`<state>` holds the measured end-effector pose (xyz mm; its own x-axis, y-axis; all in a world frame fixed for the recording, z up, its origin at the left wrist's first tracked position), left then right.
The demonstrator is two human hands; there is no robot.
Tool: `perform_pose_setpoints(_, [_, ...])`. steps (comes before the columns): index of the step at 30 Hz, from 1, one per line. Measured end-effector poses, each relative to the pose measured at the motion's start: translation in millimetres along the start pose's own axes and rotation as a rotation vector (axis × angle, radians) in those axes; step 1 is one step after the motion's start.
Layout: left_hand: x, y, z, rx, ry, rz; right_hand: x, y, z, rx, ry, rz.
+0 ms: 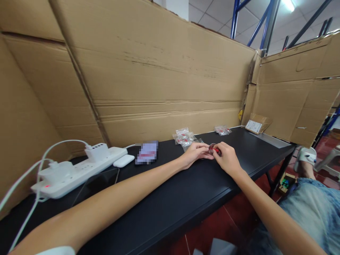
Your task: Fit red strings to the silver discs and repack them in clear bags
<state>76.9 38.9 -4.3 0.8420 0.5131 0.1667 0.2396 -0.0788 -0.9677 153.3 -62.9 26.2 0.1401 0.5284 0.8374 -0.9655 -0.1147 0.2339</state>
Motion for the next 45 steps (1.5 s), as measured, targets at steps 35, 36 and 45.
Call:
perform_pose_setpoints(35, [6.2, 7.2, 6.1, 0.128, -0.002, -0.082, 1.2, 8.4, 1.3, 0.147, 0.035, -0.015])
perform_pose_setpoints(36, [6.2, 7.0, 6.6, 0.139, -0.010, -0.088, 1.2, 8.2, 1.4, 0.151, 0.033, -0.030])
perform_pose_setpoints(45, [4.9, 4.8, 0.4, 0.143, 0.041, -0.108, 0.9, 6.8, 0.0, 0.153, 0.059, -0.031])
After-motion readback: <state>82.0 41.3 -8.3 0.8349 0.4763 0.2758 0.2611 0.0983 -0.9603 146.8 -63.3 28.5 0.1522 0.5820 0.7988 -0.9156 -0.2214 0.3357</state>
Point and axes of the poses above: each hand's wrist, its own x-axis towards the middle knuckle, its own z-axis out of the back of the hand, y = z × x, the point moved 7 cm from there along x, towards the middle knuckle, and after that the axes turned 8 degrees about -y, right-handed, at the moved point
